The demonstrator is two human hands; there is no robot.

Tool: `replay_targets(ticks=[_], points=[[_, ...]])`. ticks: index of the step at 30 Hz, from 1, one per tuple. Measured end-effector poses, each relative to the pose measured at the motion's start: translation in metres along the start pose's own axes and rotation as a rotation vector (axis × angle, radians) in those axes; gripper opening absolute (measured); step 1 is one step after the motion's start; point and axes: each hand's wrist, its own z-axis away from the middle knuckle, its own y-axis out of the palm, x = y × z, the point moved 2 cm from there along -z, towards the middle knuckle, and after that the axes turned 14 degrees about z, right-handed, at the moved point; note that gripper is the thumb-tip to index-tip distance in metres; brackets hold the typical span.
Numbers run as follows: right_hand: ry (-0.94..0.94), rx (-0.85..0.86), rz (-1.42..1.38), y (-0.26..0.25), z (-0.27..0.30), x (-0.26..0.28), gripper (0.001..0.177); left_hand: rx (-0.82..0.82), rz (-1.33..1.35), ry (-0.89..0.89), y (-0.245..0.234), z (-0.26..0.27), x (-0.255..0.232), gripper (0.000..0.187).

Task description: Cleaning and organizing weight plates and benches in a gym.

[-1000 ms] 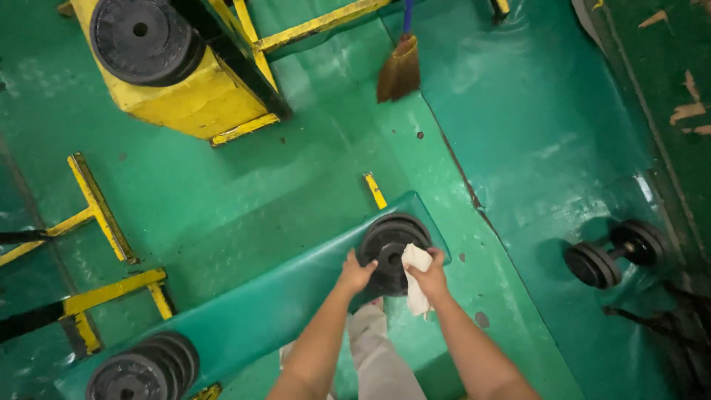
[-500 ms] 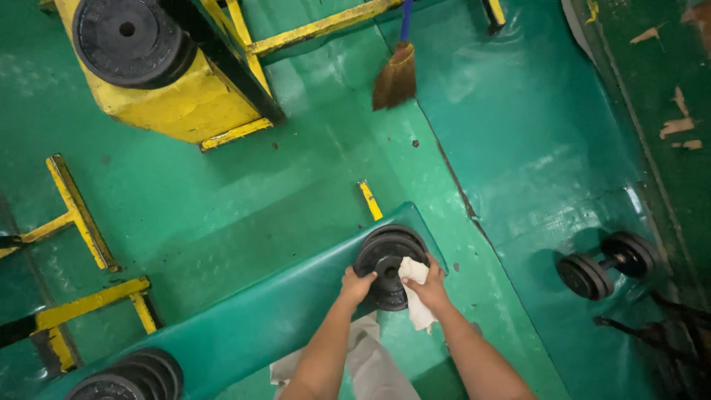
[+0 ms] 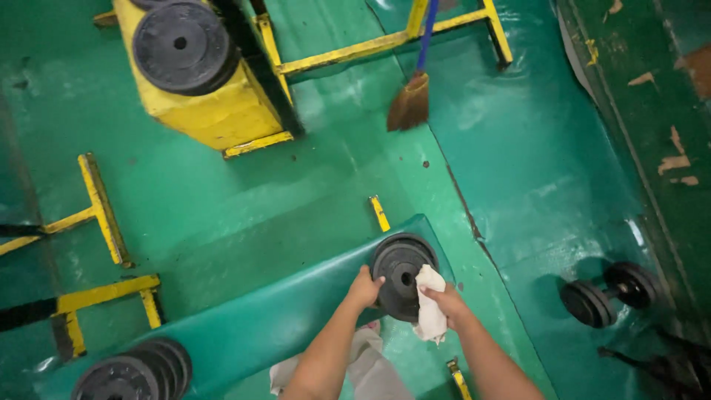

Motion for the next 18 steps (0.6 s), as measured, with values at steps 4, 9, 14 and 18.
replay_targets(ticks=[4, 9, 14, 18], points=[[0.068, 0.051, -0.052, 0.011, 0.026, -0.024, 0.06, 0.058, 0.061, -0.169, -0.03, 0.067, -0.068, 0.055], [0.101, 0.081, -0.132, 0.046, 0.083, -0.069, 0.064, 0.152, -0.244, 0.162, -0.054, 0.085, 0.018, 0.058], [0.078, 0.118, -0.106, 0.085, 0.131, -0.1, 0.062, 0.251, 0.014, -0.208, -0.106, 0.192, -0.027, 0.054], [0.114, 0.088, -0.109, 0.131, 0.181, -0.09, 0.058, 0.267, 0.315, -0.397, -0.142, 0.225, 0.0, 0.055]])
